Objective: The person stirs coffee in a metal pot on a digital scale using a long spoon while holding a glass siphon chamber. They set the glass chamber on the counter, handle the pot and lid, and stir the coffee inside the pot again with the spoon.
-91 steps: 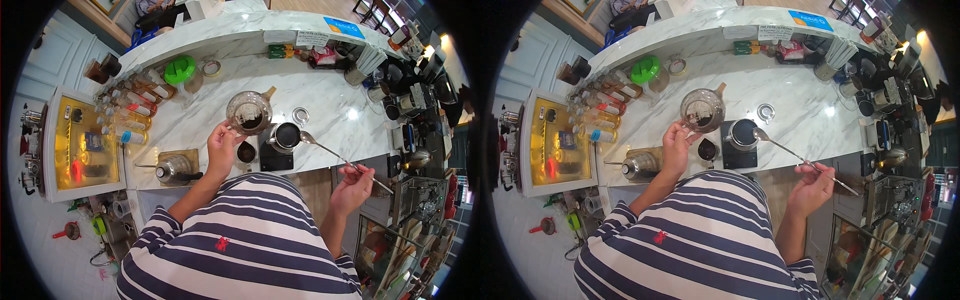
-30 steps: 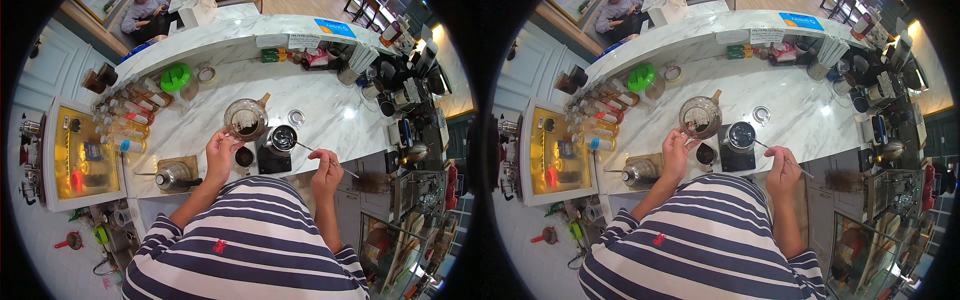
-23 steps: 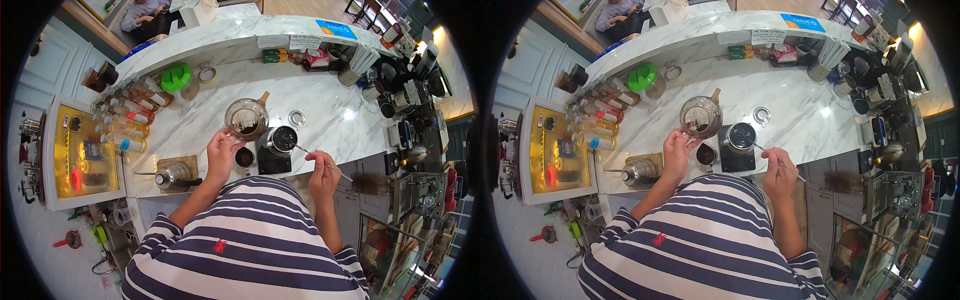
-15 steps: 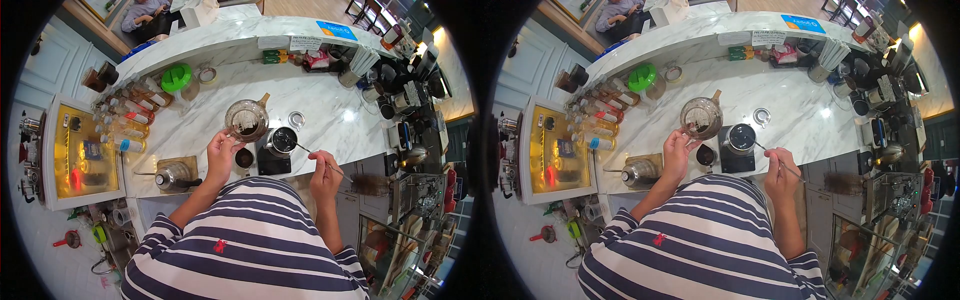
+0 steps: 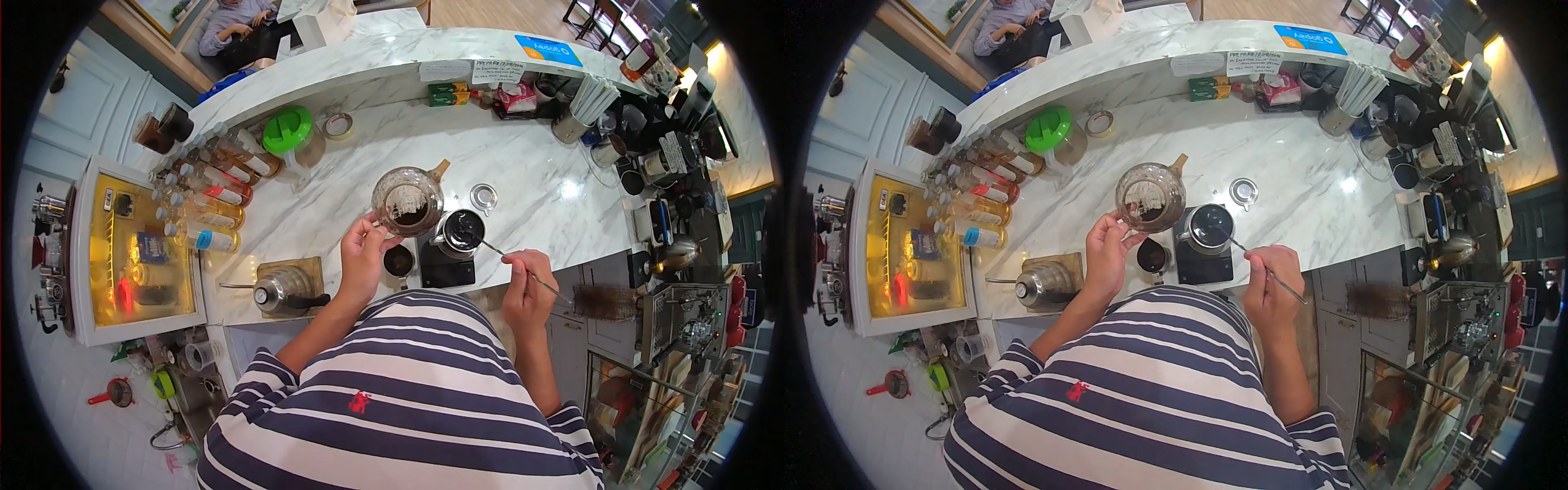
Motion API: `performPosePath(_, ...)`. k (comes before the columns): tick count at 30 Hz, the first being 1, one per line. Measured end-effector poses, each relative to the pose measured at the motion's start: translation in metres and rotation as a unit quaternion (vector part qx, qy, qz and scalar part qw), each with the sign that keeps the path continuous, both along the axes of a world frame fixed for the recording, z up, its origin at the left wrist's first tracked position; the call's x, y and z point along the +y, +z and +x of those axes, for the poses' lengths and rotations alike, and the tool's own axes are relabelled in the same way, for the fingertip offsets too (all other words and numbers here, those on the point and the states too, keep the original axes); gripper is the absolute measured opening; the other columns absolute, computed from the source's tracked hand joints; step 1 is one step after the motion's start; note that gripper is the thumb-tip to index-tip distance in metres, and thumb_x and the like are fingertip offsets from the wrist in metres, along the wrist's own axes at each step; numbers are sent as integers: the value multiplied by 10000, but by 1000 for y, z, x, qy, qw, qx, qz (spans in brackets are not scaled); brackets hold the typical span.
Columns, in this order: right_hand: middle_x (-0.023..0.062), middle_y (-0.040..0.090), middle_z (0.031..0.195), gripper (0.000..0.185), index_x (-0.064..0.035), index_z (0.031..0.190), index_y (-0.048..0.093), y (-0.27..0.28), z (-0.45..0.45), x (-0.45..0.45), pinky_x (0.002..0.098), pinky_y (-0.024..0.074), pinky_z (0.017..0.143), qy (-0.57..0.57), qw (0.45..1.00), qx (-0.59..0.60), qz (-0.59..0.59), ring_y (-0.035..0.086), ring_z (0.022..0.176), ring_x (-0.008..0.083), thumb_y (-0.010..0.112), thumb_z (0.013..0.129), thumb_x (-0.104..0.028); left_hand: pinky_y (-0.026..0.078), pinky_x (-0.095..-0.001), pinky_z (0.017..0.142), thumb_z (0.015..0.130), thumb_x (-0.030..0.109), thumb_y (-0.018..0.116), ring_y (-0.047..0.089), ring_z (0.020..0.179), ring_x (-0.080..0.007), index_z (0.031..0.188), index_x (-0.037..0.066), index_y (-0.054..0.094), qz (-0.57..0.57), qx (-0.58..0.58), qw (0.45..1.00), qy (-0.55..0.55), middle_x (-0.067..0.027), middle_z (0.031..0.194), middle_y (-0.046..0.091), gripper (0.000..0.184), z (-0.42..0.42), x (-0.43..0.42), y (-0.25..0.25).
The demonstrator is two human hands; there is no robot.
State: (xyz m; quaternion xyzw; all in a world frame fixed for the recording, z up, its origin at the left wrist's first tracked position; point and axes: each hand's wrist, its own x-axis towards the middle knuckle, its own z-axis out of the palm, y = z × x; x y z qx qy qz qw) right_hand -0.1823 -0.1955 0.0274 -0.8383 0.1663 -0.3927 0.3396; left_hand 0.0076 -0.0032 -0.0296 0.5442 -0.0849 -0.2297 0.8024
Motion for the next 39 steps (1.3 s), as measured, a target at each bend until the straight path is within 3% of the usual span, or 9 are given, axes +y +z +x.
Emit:
performPosePath(3,118,711,871,66,-11,910,695,4,2,1,399,519,796,-10,1000,23,-1,654,830,316,640,944,6,624,-429,928,1023,46,531,678,1099,-227,817,57,479,-9,7,1000,-6,-177,1348,574,212,1,1,-3)
performPosePath(12,97,723,864,85,-17,917,699,2,2,-3,479,520,930,-15,999,17,-25,659,754,285,629,965,-17,606,-434,919,1030,43,487,663,1094,-212,812,75,482,3,10,1000,5,-139,1309,615,219,-1,1,-3)
performPosePath(24,83,724,853,93,-26,936,691,8,1,-2,482,478,984,21,999,37,-16,667,745,253,609,979,-16,606,-452,940,1024,36,491,672,1099,-222,796,75,481,-17,7,1000,3,-134,1284,633,231,-1,2,-1)
performPosePath(33,91,730,846,224,-7,932,684,23,-13,-2,486,460,1010,-27,996,-87,13,676,777,214,521,1049,-108,606,-468,958,1022,30,504,669,1120,-233,791,78,470,-2,-1,1000,0,-148,1311,616,239,-1,4,-2)
performPosePath(39,101,730,832,252,4,935,667,24,-17,1,517,458,1021,-35,994,-106,7,692,739,210,503,1067,-136,617,-457,955,1024,30,516,666,1137,-238,792,71,471,10,1,1000,-7,-159,1333,597,240,-2,2,1)
